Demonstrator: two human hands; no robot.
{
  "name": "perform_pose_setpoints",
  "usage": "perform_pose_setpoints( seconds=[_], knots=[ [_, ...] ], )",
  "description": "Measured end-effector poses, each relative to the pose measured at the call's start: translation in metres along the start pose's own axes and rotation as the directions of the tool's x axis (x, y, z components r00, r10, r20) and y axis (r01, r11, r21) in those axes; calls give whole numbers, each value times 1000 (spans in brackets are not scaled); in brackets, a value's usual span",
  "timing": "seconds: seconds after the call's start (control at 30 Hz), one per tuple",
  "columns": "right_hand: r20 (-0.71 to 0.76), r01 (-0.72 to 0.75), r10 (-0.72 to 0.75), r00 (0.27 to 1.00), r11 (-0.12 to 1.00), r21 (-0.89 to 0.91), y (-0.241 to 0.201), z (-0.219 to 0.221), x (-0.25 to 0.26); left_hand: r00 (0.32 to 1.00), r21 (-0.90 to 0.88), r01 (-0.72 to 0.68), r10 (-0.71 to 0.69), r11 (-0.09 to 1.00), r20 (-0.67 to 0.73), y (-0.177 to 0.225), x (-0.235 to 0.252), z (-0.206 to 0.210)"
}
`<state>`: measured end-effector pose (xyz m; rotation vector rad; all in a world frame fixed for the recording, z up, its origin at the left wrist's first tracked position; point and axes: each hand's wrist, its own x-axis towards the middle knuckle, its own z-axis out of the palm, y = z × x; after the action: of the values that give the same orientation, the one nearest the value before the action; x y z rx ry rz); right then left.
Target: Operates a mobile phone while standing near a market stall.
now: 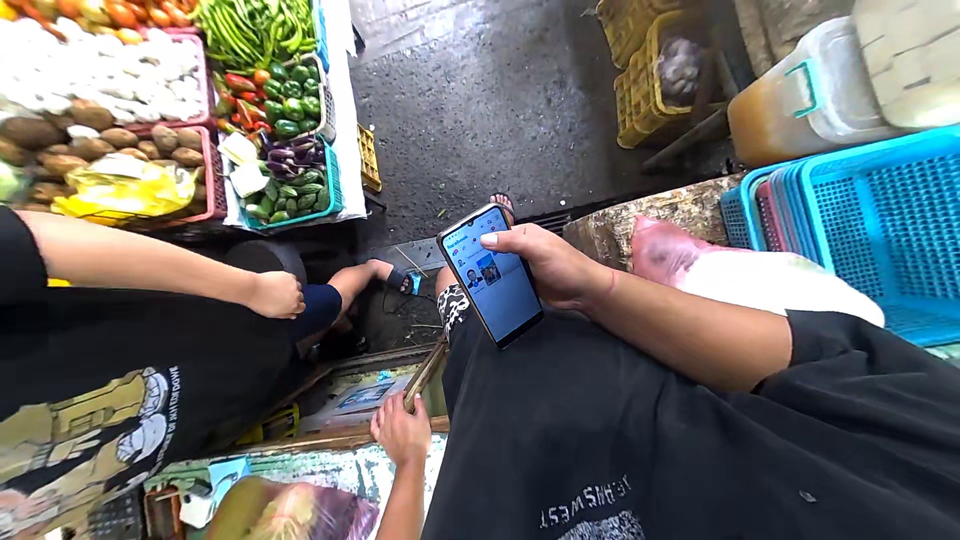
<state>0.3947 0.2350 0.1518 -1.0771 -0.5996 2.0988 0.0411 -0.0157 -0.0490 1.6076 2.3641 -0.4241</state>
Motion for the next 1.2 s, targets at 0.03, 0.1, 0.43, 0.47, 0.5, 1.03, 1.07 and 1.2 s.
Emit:
perform_pose_setpoints(
  seconds=[0.03, 0.1, 0.43, 0.47, 0.5, 1.03, 1.07, 1.2],
  knots=[
    [-3, -1, 1, 1000, 1000, 3, 0, 0, 0, 1000, -6, 2, -2, 1000, 8, 1, 0, -2],
    [-10, 0, 0, 1000, 1000, 20, 1, 0, 0, 999, -23, 9, -8, 1000, 45, 5, 0, -12],
    [17, 12, -12, 1000, 999, 30, 1, -2, 0, 998, -9, 9, -8, 1000, 55, 5, 0, -11],
    [21, 13, -14, 1000, 1000, 22, 1, -3, 0, 998, -7, 11, -11, 1000, 58, 5, -1, -12],
    [18, 14, -14, 1000, 1000, 19, 1, -2, -1, 998, -8, 11, -11, 1000, 59, 5, -1, -12],
    [-66, -16, 14, 998, 999, -32, 6, -6, -5, 997, -5, 17, -16, 1000, 70, 7, -2, -13],
    [-66, -12, 10, 998, 1000, -28, 4, -6, -5, 998, 2, 18, -18, 1000, 68, 7, -1, -11],
    [-37, 27, -25, 999, 999, 40, -4, -4, -2, 999, 0, 15, -15, 1000, 46, 5, -1, -8]
  ],
)
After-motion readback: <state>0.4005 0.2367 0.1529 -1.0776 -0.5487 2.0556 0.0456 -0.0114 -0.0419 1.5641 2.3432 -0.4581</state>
